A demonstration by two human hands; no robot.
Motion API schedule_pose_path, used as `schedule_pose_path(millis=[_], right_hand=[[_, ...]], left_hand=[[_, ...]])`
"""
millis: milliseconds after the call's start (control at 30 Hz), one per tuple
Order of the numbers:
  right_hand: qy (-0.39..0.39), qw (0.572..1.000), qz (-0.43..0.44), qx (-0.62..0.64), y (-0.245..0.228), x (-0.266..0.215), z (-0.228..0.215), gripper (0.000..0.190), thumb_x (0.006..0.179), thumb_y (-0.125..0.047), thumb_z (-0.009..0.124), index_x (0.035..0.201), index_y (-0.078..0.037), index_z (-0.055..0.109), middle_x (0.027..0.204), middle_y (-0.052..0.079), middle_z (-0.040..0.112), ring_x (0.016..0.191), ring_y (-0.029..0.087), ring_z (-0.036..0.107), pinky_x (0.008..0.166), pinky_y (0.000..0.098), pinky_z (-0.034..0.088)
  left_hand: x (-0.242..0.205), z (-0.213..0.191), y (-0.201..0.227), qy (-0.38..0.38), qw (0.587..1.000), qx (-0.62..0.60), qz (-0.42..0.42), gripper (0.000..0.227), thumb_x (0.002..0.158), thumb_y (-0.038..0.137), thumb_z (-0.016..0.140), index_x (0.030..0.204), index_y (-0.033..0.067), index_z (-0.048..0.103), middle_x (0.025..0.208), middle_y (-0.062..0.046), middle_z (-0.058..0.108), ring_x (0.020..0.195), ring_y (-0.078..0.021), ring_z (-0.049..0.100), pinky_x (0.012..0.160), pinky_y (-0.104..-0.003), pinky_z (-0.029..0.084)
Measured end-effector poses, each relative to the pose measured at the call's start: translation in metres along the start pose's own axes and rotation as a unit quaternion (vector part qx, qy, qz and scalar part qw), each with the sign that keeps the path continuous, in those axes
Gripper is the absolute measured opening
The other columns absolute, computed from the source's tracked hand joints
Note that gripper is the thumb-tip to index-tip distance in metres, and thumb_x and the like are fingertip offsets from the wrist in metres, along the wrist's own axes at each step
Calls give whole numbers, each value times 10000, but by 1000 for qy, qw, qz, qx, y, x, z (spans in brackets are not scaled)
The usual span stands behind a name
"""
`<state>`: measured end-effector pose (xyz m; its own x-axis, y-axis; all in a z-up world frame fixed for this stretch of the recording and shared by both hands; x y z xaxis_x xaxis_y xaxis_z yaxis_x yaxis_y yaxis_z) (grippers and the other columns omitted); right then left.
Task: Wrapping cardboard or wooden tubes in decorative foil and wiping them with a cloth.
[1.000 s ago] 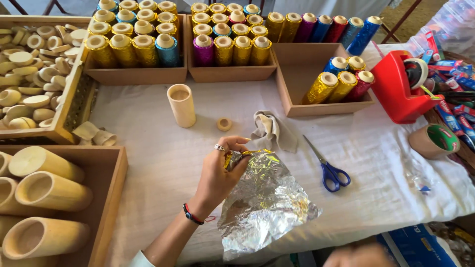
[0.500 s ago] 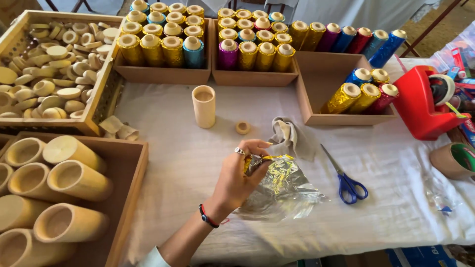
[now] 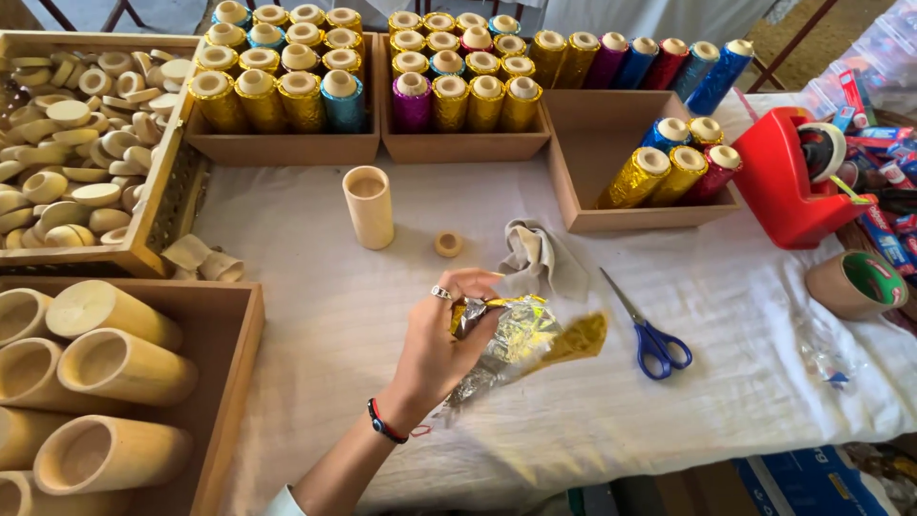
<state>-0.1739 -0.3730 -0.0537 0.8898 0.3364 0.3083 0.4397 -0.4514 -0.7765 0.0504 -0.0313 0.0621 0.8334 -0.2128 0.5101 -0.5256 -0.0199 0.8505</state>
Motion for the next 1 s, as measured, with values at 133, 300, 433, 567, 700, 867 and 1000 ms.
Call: schedule_pose_path(millis=[133, 300, 433, 567, 700, 867, 1000], right_hand=[[11, 999, -9, -31, -96, 123, 7, 511, 848, -226, 784, 1282, -5, 631, 1263, 140, 648, 1147, 217, 633, 967, 366, 517], [25, 997, -26, -75, -132, 248, -1, 548, 822, -220, 805, 1292, -14, 612, 1292, 122, 635, 1172, 200, 615, 983, 353, 506], [-33, 998, -11, -48, -93, 320, 20, 540, 810, -180, 800, 1295, -40, 609, 1277, 95, 666, 1169, 174, 635, 992, 341, 514], [-152, 975, 98, 133, -35, 334, 65, 425, 849, -60, 791, 1245, -45, 638, 1097, 82, 757, 1049, 141, 695, 945, 313, 558], [-135, 973, 116, 147, -14, 329, 78, 336, 849, 5, 759, 1175, -17, 683, 1009, 47, 769, 964, 112, 710, 865, 288, 584], [-75, 974, 158, 146, -1, 314, 76, 287, 854, -5, 761, 1134, 10, 703, 985, 54, 772, 909, 100, 719, 834, 279, 604], [-106, 965, 166, 173, 1, 307, 82, 277, 874, -15, 751, 1143, 22, 696, 975, 59, 770, 905, 105, 721, 848, 275, 602]], left_hand=[[0, 2, -7, 5, 999, 13, 34, 413, 875, -26, 761, 1238, 36, 575, 962, -103, 731, 810, -167, 711, 720, -280, 549], [-2, 2, 5, 15, 997, 38, 59, 396, 883, -30, 750, 1236, 34, 581, 960, -120, 710, 877, -184, 714, 771, -290, 558], [-2, 3, -17, 18, 1000, 13, 18, 386, 899, -26, 736, 1247, 40, 584, 961, -119, 705, 865, -208, 701, 773, -303, 569], [3, -4, -22, 28, 999, 36, -15, 420, 844, -27, 745, 1223, 45, 579, 958, -114, 725, 828, -208, 730, 734, -310, 566], [9, -13, -11, 58, 995, 66, 39, 383, 841, -33, 758, 1188, 45, 614, 953, -120, 730, 906, -216, 743, 782, -320, 567], [7, -10, -4, 59, 990, 119, 50, 197, 922, 14, 731, 1111, 58, 703, 984, -111, 769, 810, -205, 743, 717, -311, 567], [3, -13, -21, 79, 986, 145, -31, 130, 957, 45, 709, 1086, 57, 722, 895, -116, 765, 734, -194, 740, 667, -311, 561]])
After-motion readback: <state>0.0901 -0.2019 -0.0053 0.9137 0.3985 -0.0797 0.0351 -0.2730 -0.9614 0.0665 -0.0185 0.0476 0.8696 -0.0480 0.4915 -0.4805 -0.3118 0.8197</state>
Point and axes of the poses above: each hand's wrist, its own x-axis towards the middle knuckle, its own z-axis out of the palm, y = z × x, the point moved 9 cm from there along x, towards the middle knuckle
